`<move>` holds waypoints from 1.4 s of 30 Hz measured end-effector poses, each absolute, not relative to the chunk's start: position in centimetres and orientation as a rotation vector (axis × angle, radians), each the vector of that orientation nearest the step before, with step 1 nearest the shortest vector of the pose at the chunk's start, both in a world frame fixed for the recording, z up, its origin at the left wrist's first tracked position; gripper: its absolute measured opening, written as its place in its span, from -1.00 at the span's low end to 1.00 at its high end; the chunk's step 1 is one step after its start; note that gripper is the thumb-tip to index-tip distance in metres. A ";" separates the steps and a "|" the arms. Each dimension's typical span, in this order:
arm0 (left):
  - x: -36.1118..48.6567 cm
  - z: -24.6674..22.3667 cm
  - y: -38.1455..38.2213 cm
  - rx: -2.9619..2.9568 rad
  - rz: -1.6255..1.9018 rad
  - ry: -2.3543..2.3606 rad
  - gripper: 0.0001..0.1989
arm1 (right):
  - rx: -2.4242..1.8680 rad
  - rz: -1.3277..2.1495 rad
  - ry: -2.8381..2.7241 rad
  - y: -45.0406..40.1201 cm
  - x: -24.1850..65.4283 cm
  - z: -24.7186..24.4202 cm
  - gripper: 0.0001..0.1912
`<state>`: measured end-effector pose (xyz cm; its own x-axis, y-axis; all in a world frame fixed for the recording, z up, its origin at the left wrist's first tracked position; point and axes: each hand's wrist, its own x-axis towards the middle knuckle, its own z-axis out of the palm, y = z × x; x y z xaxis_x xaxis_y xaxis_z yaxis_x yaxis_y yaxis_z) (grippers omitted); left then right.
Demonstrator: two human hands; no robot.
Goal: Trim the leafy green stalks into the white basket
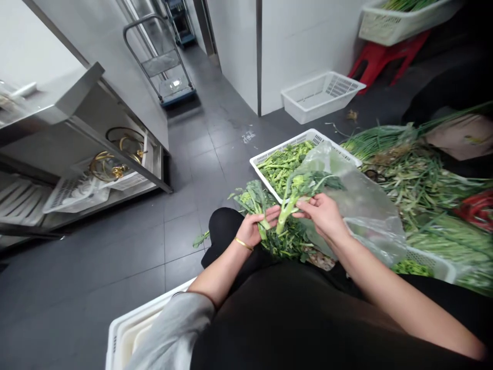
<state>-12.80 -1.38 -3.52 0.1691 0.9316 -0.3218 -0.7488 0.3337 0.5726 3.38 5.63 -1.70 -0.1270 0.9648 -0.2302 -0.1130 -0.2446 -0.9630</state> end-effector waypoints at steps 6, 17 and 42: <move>-12.3 -3.5 -0.3 0.210 1.388 0.948 -0.73 | -1.214 1.143 -1.590 4.2 0.4 -1.9 -0.67; -13.7 -2.3 -1.1 0.511 1.455 1.100 -0.59 | -1.297 1.355 -1.670 7.8 0.3 -0.4 -0.63; -12.1 -2.4 0.5 0.506 1.676 1.148 -0.43 | -1.215 1.281 -1.114 8.0 -3.3 -3.1 -0.62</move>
<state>-12.12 0.53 -2.42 -0.4114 0.8925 -0.1851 -0.4953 -0.0484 0.8674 -3.33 7.99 -3.06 0.0119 0.9975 -0.0696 -0.0691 -0.0686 -0.9952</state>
